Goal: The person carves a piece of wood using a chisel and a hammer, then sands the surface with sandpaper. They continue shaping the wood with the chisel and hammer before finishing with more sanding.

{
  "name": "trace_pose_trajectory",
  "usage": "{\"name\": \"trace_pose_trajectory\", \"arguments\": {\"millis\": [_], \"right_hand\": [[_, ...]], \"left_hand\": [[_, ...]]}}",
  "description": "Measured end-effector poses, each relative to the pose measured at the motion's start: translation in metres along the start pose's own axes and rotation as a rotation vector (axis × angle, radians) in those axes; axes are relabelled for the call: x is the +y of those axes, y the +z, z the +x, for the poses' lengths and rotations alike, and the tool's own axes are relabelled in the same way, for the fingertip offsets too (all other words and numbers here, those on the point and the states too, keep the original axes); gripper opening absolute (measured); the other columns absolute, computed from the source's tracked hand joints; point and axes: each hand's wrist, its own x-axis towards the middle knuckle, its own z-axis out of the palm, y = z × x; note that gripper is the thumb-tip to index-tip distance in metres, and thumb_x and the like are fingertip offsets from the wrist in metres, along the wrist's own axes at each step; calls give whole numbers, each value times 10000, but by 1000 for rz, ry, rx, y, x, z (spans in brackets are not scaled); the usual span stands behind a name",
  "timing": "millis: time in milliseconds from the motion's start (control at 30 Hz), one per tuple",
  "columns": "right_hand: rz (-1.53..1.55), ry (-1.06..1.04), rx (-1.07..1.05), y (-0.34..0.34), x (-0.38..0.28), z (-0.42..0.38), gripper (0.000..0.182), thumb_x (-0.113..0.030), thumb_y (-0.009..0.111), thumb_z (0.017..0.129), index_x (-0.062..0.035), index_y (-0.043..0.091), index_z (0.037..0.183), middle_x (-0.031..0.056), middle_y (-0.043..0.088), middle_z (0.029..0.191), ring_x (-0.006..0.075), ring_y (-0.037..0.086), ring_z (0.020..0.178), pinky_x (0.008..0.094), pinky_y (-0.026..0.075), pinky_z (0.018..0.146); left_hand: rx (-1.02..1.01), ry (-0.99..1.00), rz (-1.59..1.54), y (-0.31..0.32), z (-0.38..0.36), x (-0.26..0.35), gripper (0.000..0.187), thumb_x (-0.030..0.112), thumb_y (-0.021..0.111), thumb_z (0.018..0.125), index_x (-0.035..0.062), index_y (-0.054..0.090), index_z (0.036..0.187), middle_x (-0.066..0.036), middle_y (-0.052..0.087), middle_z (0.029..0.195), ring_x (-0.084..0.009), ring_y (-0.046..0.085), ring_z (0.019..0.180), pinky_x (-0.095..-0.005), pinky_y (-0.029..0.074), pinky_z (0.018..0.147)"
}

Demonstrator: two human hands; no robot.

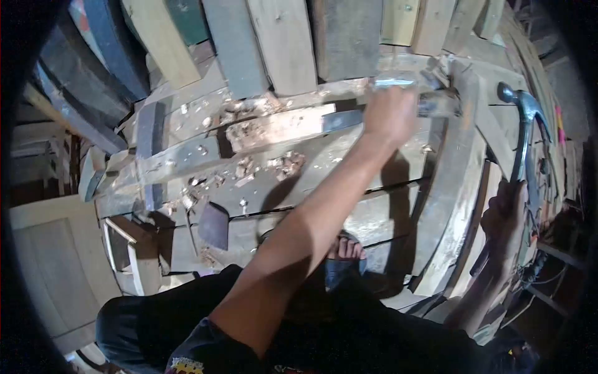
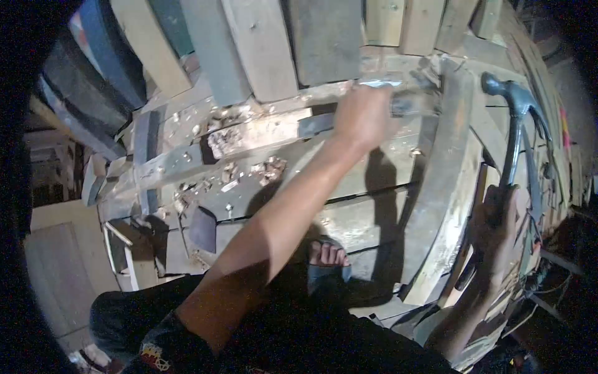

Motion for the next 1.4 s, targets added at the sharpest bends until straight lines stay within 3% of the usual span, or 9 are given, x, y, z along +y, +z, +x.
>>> {"name": "trace_pose_trajectory", "arguments": {"millis": [200,400,600,733,767,867,1067,1133,1400], "right_hand": [[4,-174,206,-1,-12,13,474,-586,458,1074,-214,413,782,-89,277,593,39,216,434,234,168,391],[-76,329,-120,0,15,16,529,-678,416,1043,-206,458,805,-91,318,555,54,253,401,242,183,398],[159,22,54,-30,7,25,477,-621,455,1055,-209,469,814,-87,278,529,36,223,357,244,185,316],[81,-70,50,4,6,17,497,-614,441,1066,-184,449,818,-90,287,557,31,276,416,231,222,370],[-138,-120,343,24,15,15,498,-628,456,1055,-182,474,836,-93,304,590,40,270,441,237,223,408],[-207,210,-62,25,26,11,486,-644,463,1044,-195,493,860,-89,324,620,43,259,453,230,201,413],[-28,16,251,10,16,21,404,-550,482,1077,-194,546,897,-98,318,598,18,236,417,216,186,372],[115,-29,-42,0,-5,21,391,-540,498,1075,-194,552,899,-91,315,581,9,209,400,221,168,345],[218,-90,128,-30,-4,18,413,-518,478,1088,-131,575,978,-88,293,555,20,184,388,213,179,330]], "left_hand": [[49,-14,-84,-16,-3,7,249,157,757,748,-1,724,939,-265,710,781,-442,719,758,-519,590,748],[36,21,-23,-5,-12,-2,322,280,813,764,22,733,939,-250,716,795,-425,727,794,-507,589,770],[5,-11,-81,-25,-7,2,229,46,685,742,0,723,963,-266,722,840,-449,731,808,-520,590,778],[91,25,-85,-18,-11,-1,265,186,796,733,14,724,922,-258,704,766,-434,723,762,-513,591,749],[70,13,-64,-16,-10,-1,272,203,812,739,16,728,916,-251,711,773,-426,729,769,-502,595,747],[-31,-33,-31,-23,-15,-13,189,85,681,786,17,745,950,-233,732,829,-398,747,808,-506,595,763],[-42,-22,29,-33,-20,-14,163,59,687,780,15,738,928,-228,738,847,-398,747,797,-503,595,759],[40,-20,-38,-36,-15,-10,154,31,680,767,11,729,912,-238,734,846,-408,743,790,-505,593,758],[94,60,-176,-35,-5,20,198,84,721,741,-27,692,902,-256,692,736,-425,715,678,-502,592,676]]}}
